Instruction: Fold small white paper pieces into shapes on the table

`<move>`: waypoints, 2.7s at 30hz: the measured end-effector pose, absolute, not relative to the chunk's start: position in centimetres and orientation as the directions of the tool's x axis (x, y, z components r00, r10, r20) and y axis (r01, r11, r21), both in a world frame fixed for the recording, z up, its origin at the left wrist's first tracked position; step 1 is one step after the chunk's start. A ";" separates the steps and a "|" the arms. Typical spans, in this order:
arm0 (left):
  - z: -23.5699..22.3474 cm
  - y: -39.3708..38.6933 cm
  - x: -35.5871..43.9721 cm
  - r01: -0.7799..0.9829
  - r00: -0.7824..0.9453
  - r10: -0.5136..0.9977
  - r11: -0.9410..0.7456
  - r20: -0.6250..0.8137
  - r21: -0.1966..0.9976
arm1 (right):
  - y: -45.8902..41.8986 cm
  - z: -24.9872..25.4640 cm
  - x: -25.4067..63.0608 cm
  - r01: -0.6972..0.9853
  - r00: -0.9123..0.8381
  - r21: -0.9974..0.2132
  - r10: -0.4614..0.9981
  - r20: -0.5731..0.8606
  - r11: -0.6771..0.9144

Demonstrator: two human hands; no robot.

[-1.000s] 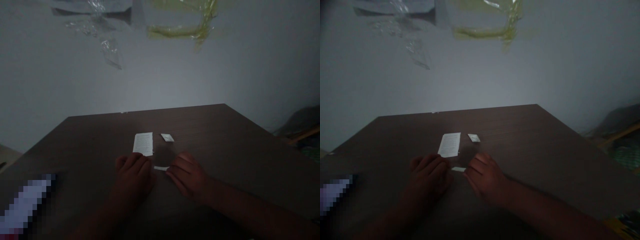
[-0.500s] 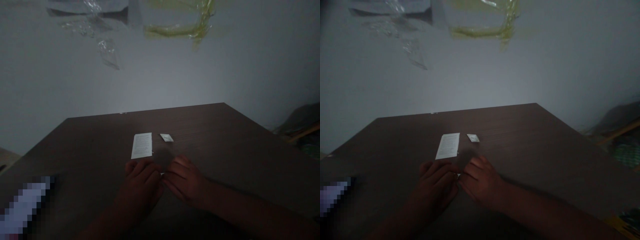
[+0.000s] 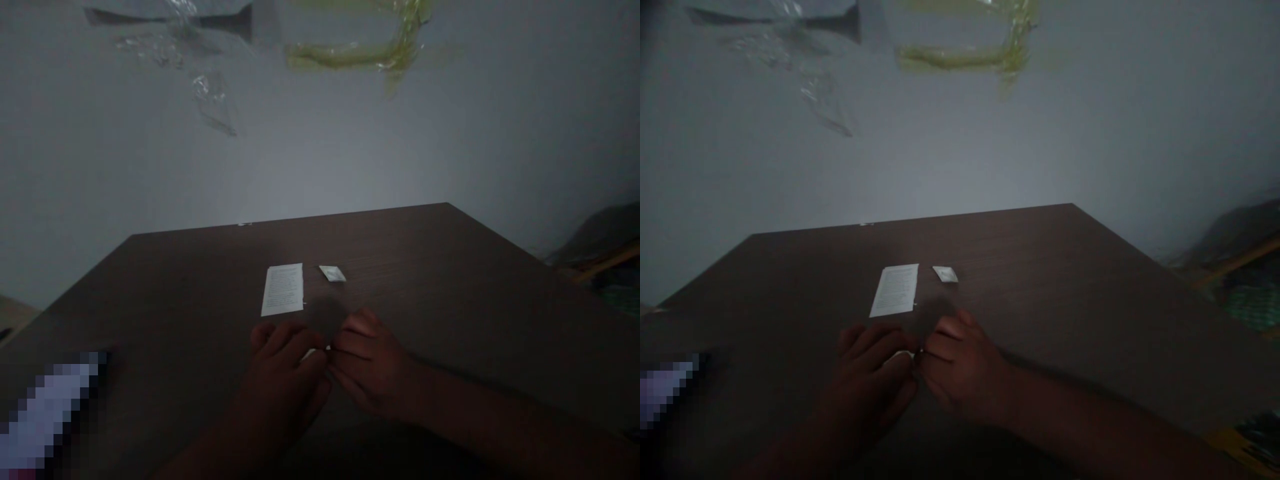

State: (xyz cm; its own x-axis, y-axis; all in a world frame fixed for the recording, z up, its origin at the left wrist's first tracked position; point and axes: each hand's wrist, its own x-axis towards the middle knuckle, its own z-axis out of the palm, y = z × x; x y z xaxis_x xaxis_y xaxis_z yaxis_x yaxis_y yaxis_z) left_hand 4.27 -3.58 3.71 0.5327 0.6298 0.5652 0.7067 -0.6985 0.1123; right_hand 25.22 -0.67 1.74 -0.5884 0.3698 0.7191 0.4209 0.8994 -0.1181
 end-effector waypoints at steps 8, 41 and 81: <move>3.7 -2.1 1.8 0.798 0.457 0.685 -0.598 0.568 0.079 | 0.1 1.4 26.0 0.438 -0.553 -0.163 0.407 0.727 0.884; 4.3 -2.3 2.4 0.782 0.445 0.674 -0.614 0.590 0.112 | 0.0 1.4 25.8 0.451 -0.528 -0.172 0.416 0.740 0.876; 4.1 -3.8 4.6 0.715 0.600 0.656 -0.696 0.458 0.060 | -1.0 1.1 25.2 0.388 -0.498 -0.287 0.461 0.734 0.876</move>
State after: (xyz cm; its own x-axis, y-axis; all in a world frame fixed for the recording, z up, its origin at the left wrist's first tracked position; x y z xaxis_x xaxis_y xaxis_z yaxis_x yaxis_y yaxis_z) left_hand 4.59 -3.78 4.13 0.6002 0.6561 0.4575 0.7153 -0.6962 0.0601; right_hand 25.15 -0.96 1.07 -0.4978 0.4613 0.7345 0.3876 0.8759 -0.2874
